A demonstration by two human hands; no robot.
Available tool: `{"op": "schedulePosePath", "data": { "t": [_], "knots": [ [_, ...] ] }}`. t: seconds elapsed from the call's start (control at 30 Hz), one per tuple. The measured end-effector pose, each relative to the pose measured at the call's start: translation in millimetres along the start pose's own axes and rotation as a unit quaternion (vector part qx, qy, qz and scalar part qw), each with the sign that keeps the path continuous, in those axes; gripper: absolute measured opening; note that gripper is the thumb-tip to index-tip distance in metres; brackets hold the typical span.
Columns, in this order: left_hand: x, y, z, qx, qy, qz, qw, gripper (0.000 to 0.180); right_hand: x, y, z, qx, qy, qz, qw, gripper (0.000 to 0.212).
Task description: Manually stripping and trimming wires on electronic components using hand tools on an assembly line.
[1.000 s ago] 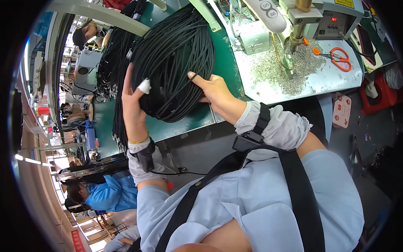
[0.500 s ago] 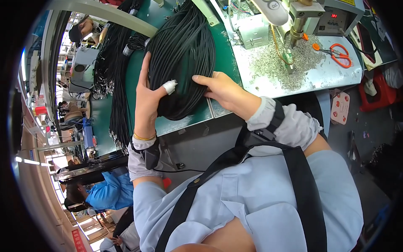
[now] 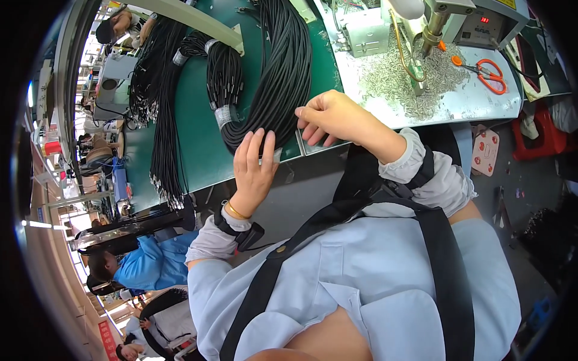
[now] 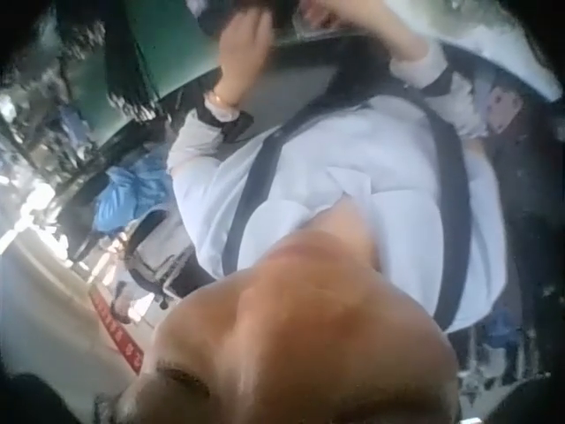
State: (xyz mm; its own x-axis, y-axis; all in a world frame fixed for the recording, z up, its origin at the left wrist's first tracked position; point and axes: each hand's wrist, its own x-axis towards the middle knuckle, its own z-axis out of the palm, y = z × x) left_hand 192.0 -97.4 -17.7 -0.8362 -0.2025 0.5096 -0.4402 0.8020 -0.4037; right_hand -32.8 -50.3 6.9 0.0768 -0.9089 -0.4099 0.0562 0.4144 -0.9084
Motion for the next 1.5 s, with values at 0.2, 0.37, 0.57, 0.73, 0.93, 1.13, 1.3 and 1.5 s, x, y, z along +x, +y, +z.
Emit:
{"op": "schedulePosePath", "data": {
  "t": [0.2,0.37,0.57,0.73,0.93,1.13,1.3,1.5],
  "knots": [
    [23.8,19.2,16.3,0.111,0.032,-0.044,0.992,0.035,-2.5,5.5,5.2,0.065,0.013,-0.043,0.997,0.029],
    [47.0,19.5,27.9,0.084,0.028,-0.068,0.994,0.033,-11.3,4.0,-1.8,0.116,0.012,-0.06,0.991,0.028],
    [69.2,12.4,15.7,-0.045,0.011,-0.131,0.99,0.032,-26.8,1.1,-15.3,0.136,0.058,-0.091,0.985,0.027],
    [80.1,27.6,13.6,-0.003,-0.001,-0.168,0.986,0.033,-35.1,-0.3,-21.2,0.158,0.081,-0.102,0.979,0.027],
    [104.9,45.4,33.8,0.106,-0.034,-0.108,0.988,0.035,-29.8,3.7,-16.8,0.182,0.048,-0.102,0.977,0.027],
    [138.5,32.7,50.5,-0.03,-0.078,-0.113,0.99,0.039,-26.7,0.8,-12.7,0.181,0.042,-0.126,0.974,0.026],
    [136.2,-10.3,37.8,-0.505,0.044,-0.312,0.803,0.042,-28.0,5.6,-19.5,0.157,0.101,-0.152,0.971,0.024],
    [129.1,-74.0,30.3,-0.838,-0.13,-0.385,0.364,0.045,-9.2,4.2,-6.6,0.12,0.169,-0.264,0.942,0.024]
  ]
}}
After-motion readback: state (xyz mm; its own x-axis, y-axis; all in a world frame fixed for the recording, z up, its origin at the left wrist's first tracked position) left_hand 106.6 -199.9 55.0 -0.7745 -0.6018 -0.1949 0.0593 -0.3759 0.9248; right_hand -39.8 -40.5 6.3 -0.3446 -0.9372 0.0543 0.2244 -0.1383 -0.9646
